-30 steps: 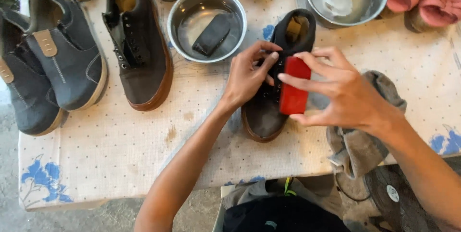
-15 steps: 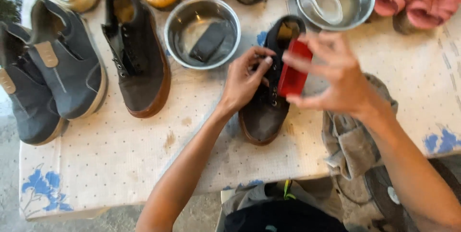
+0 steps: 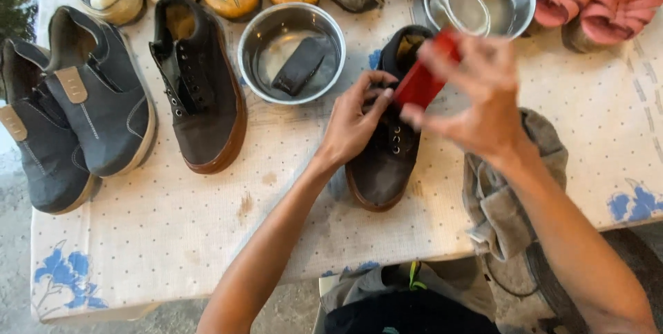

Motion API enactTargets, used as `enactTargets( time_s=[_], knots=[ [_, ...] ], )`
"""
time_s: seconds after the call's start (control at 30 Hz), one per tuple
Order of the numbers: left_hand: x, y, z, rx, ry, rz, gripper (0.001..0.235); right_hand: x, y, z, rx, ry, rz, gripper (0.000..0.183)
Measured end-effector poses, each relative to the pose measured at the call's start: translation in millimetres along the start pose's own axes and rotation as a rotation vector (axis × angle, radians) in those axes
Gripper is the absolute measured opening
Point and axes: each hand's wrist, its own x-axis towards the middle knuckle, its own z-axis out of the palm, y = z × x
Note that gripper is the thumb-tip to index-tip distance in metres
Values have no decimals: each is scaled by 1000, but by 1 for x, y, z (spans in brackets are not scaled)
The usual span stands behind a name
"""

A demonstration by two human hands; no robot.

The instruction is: The person scrubs a black shoe with a cloth, then dips a red brush into a bowl of water and scrubs the shoe with the brush. The person continues to scrub the shoe with the brush and cloth.

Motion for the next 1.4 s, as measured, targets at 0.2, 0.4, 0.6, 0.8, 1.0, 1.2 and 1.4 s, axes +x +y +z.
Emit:
enactTargets(
  time_s=[0.2, 0.4, 0.6, 0.8, 1.0, 1.2, 1.4],
  knots=[
    [-3, 1, 0, 109, 20, -17, 18, 0, 5, -3, 6, 40, 67, 77],
    [0, -6, 0, 50, -4, -3, 12, -4, 5, -2, 207, -68, 43, 80],
    [4, -23, -1, -179, -44, 1, 13, 8, -11, -13, 301, -202, 198, 77],
    [9, -38, -1, -321, -53, -27, 20, 15, -8, -17, 63, -22, 126, 64],
    [4, -28, 2, -427, -63, -120, 18, 6, -3, -19, 31, 37, 104, 76],
    [4, -36, 4, -376, -19, -131, 16, 14, -13, -24, 129, -57, 67, 68],
    [7, -32, 1, -399, -38, -154, 18, 4, -12, -21, 250, -253, 175, 79]
  ],
)
